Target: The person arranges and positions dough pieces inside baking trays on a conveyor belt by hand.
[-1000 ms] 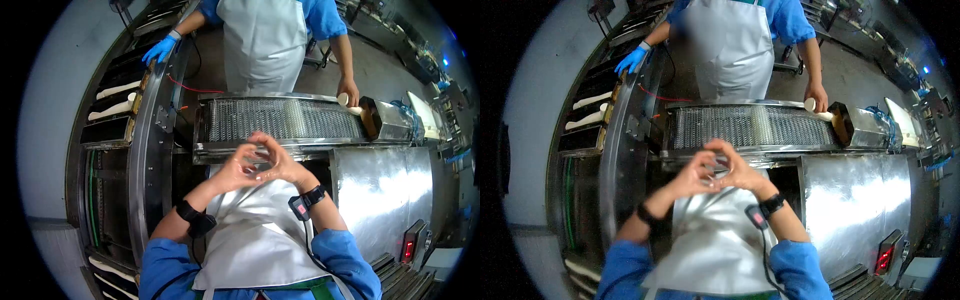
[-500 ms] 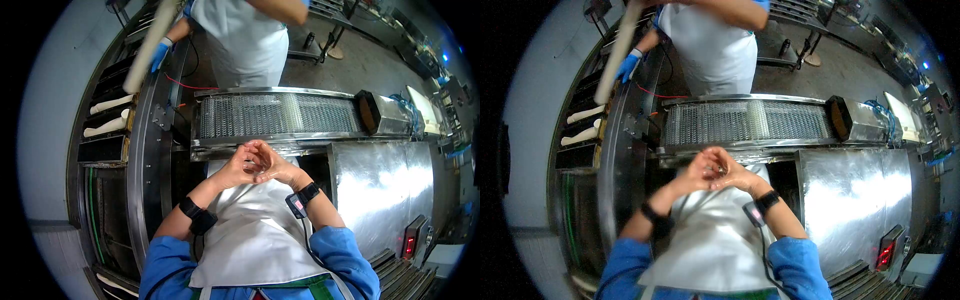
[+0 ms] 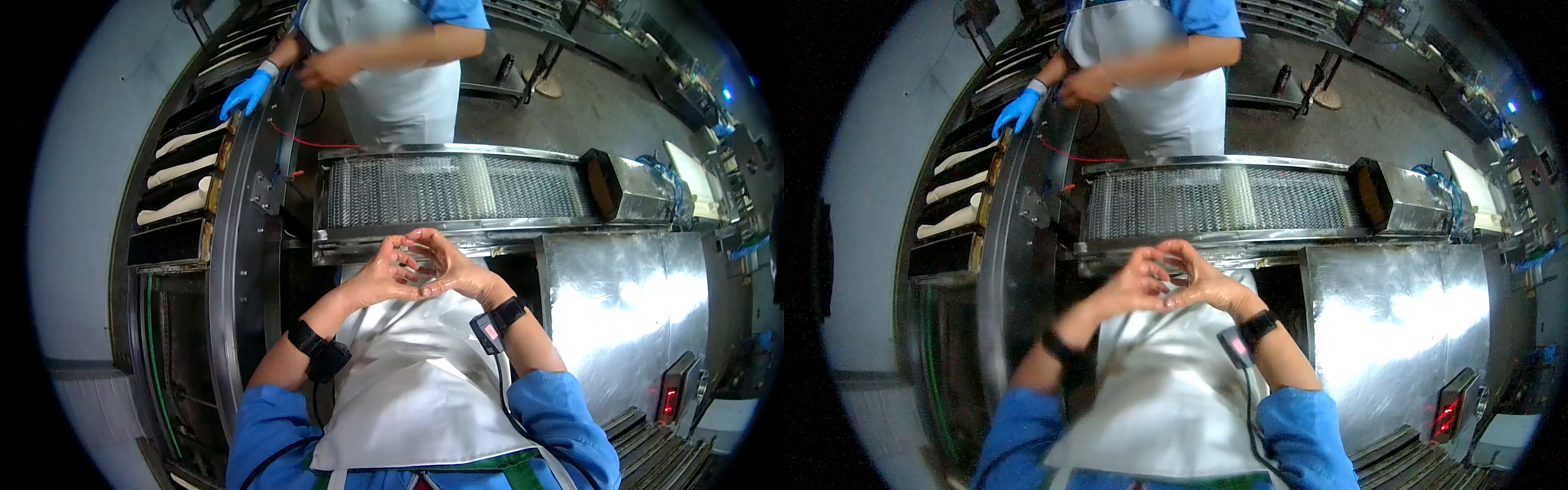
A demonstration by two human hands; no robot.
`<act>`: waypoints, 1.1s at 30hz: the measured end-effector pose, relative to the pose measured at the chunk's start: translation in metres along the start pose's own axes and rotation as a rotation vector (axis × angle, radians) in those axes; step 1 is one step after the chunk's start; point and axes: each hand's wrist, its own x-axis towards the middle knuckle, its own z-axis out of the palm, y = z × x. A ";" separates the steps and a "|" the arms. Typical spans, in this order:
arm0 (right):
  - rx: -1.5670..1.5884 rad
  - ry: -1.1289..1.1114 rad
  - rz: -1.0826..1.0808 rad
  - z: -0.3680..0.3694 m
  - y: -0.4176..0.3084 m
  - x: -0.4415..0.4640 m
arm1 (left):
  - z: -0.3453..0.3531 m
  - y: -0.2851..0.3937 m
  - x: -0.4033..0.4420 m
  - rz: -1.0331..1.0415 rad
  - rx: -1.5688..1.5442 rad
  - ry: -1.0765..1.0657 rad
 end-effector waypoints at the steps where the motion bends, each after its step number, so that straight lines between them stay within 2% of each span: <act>1: -0.011 -0.004 -0.010 -0.002 -0.003 0.002 | -0.002 0.001 0.003 0.014 0.008 0.001; 6: 0.000 -0.015 0.018 -0.009 0.009 0.001 | 0.000 -0.012 0.006 0.018 0.031 -0.007; 7: -0.002 -0.008 0.053 -0.008 0.004 0.000 | 0.007 0.006 0.003 -0.075 0.064 0.036; 11: 0.010 -0.053 0.027 -0.013 0.009 0.000 | -0.001 -0.013 0.010 0.002 -0.032 -0.024; 17: -0.057 -0.024 -0.002 -0.015 0.002 0.006 | 0.000 0.008 0.013 -0.130 -0.043 0.008; 22: -0.103 -0.090 0.034 -0.013 -0.010 0.011 | -0.010 -0.005 0.010 -0.093 -0.015 0.021; 25: -0.320 -0.172 -0.004 -0.015 -0.019 0.019 | -0.018 -0.010 0.007 -0.085 0.011 0.048; 26: -0.345 -0.163 -0.004 -0.022 -0.022 0.022 | -0.023 -0.013 0.006 -0.084 -0.024 0.045; 28: -0.593 -0.071 -0.034 -0.026 -0.047 0.026 | -0.026 0.008 0.004 -0.094 0.059 0.080; 31: -0.853 0.111 -0.359 -0.014 -0.108 0.024 | -0.038 0.019 -0.018 -0.060 0.032 0.151; 33: -1.064 0.282 -0.693 -0.002 -0.152 0.022 | -0.052 0.015 -0.030 -0.044 0.003 0.218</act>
